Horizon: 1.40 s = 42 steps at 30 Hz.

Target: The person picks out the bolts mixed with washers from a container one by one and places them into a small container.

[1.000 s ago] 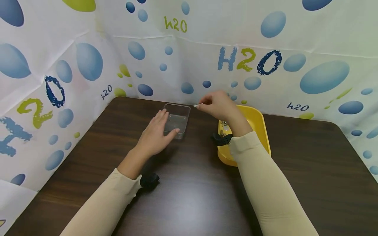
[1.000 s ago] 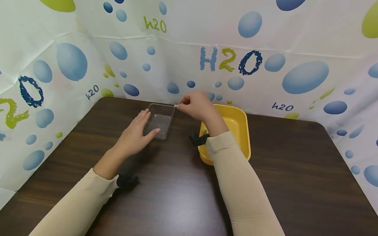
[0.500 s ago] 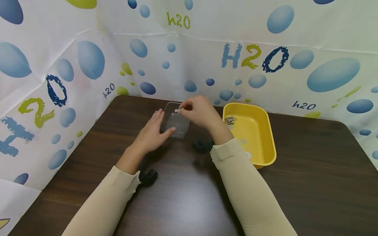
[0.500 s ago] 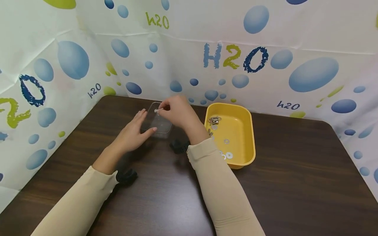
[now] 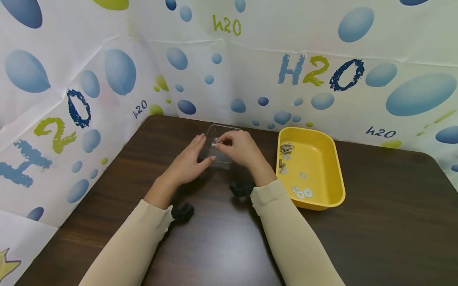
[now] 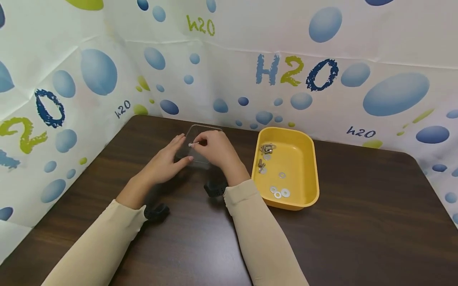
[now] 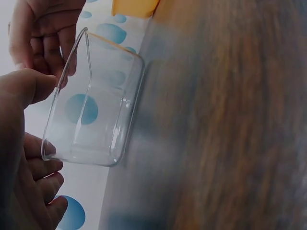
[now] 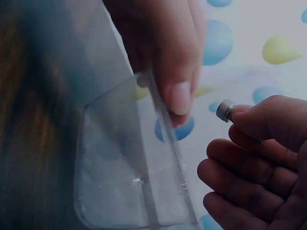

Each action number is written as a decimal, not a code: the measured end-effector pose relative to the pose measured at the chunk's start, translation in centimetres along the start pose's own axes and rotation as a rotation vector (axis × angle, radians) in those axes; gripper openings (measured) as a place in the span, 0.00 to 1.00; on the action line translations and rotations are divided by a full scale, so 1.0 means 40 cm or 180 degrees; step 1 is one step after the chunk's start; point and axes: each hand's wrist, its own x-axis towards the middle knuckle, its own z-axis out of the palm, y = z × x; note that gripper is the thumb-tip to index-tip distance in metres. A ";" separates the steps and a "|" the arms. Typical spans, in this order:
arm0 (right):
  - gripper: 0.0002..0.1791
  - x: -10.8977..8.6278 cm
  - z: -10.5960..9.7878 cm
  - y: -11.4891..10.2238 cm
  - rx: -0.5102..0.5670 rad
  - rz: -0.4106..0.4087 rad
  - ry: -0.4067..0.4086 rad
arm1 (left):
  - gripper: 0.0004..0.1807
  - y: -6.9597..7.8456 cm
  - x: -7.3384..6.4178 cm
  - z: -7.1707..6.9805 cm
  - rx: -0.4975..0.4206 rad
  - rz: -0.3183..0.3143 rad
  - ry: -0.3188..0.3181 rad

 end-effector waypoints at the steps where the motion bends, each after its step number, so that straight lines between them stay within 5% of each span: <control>1: 0.10 0.001 0.004 0.003 -0.0007 -0.0016 0.0017 | 0.45 0.001 0.000 -0.001 -0.0005 -0.0002 0.0002; 14: 0.09 0.006 0.046 0.016 -0.0398 -0.0117 0.0011 | 0.39 -0.011 0.006 0.002 -0.0041 0.0037 0.0013; 28: 0.12 0.009 0.065 0.014 -0.0826 -0.0124 -0.0331 | 0.38 -0.014 0.007 0.005 -0.0043 -0.0017 -0.0069; 42: 0.15 0.010 0.063 0.016 -0.0732 -0.0221 -0.0509 | 0.35 -0.022 0.010 0.002 -0.0071 0.0094 -0.0023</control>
